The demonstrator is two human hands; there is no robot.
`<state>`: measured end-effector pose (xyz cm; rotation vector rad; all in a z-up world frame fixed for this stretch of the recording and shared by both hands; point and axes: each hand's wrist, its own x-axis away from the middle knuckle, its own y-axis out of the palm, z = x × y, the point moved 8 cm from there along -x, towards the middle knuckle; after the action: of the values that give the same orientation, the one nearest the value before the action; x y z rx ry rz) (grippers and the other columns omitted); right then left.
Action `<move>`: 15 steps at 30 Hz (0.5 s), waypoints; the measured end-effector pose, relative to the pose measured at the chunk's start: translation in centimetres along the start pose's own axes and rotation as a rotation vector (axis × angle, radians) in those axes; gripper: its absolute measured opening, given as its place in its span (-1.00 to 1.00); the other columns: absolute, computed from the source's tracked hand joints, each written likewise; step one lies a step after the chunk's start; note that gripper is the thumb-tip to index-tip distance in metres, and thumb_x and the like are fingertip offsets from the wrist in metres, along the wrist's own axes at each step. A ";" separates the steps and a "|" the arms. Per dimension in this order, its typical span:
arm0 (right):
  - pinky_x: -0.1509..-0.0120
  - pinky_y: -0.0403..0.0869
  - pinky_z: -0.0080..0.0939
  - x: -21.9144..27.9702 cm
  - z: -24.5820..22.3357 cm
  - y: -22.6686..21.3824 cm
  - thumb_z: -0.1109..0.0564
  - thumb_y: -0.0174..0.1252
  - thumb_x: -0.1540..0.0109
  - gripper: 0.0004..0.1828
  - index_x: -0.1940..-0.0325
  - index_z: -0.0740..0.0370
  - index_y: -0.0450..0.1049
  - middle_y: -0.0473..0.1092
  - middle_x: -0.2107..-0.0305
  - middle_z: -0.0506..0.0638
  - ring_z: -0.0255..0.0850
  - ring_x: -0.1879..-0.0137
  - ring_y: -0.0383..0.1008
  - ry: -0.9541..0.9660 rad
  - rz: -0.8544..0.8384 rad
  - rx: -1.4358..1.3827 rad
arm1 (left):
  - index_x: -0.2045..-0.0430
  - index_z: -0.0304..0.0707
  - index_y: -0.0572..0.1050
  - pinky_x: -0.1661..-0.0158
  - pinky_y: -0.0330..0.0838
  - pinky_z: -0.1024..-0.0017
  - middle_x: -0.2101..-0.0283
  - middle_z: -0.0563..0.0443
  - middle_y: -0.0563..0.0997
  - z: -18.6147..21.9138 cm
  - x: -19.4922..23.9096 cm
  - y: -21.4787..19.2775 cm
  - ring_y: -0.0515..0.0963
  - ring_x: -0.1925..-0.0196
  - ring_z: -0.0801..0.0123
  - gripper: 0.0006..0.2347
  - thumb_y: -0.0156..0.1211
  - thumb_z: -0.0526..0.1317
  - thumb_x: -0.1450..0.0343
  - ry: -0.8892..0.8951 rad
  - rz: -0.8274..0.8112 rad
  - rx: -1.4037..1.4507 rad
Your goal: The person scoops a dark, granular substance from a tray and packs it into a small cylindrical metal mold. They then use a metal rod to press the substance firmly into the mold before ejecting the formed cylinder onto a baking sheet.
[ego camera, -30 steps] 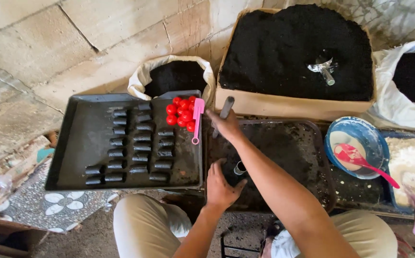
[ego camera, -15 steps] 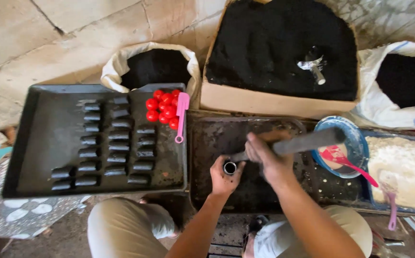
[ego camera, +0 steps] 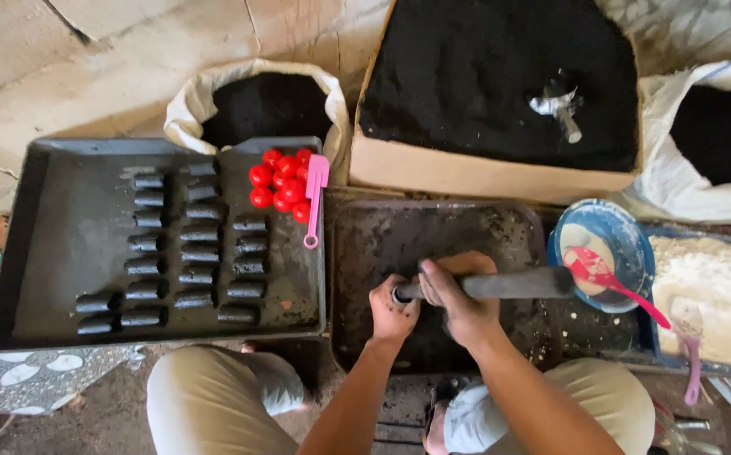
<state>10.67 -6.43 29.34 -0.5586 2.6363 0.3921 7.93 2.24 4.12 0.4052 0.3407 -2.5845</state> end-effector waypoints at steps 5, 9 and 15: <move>0.64 0.08 -0.45 1.9 6.0 -1.0 0.24 0.05 -0.40 -0.30 0.87 0.10 0.11 -0.08 0.90 -0.12 -0.38 0.77 -0.14 0.008 0.016 -0.013 | 0.65 -0.22 0.48 0.50 0.47 0.30 0.72 -0.14 0.52 -3.5 1.3 1.1 0.59 0.63 0.01 -0.89 0.32 -0.28 -0.21 -0.049 -0.042 0.019; 0.64 0.03 -0.48 2.7 7.9 -1.1 0.17 0.08 -0.39 -0.30 0.84 0.04 0.06 -0.06 0.90 -0.15 -0.42 0.75 -0.12 0.039 0.040 0.085 | 0.70 -0.22 0.41 0.58 0.39 0.36 0.79 -0.13 0.43 -2.4 1.0 0.7 0.43 0.76 0.04 -0.85 0.24 -0.25 -0.25 0.063 -0.014 0.080; 0.63 0.07 -0.43 2.9 6.9 -0.9 0.16 0.09 -0.39 -0.30 0.84 0.09 0.08 -0.01 0.91 -0.11 -0.37 0.79 -0.02 0.051 0.080 0.071 | 0.61 -0.14 0.46 0.55 0.42 0.25 0.72 -0.11 0.44 -3.0 1.4 0.8 0.51 0.66 -0.02 -0.84 0.27 -0.12 -0.20 0.068 -0.040 0.028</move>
<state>10.92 -5.71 21.85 -0.4466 2.7157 0.3105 7.88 1.87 0.72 0.5021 0.3400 -2.6216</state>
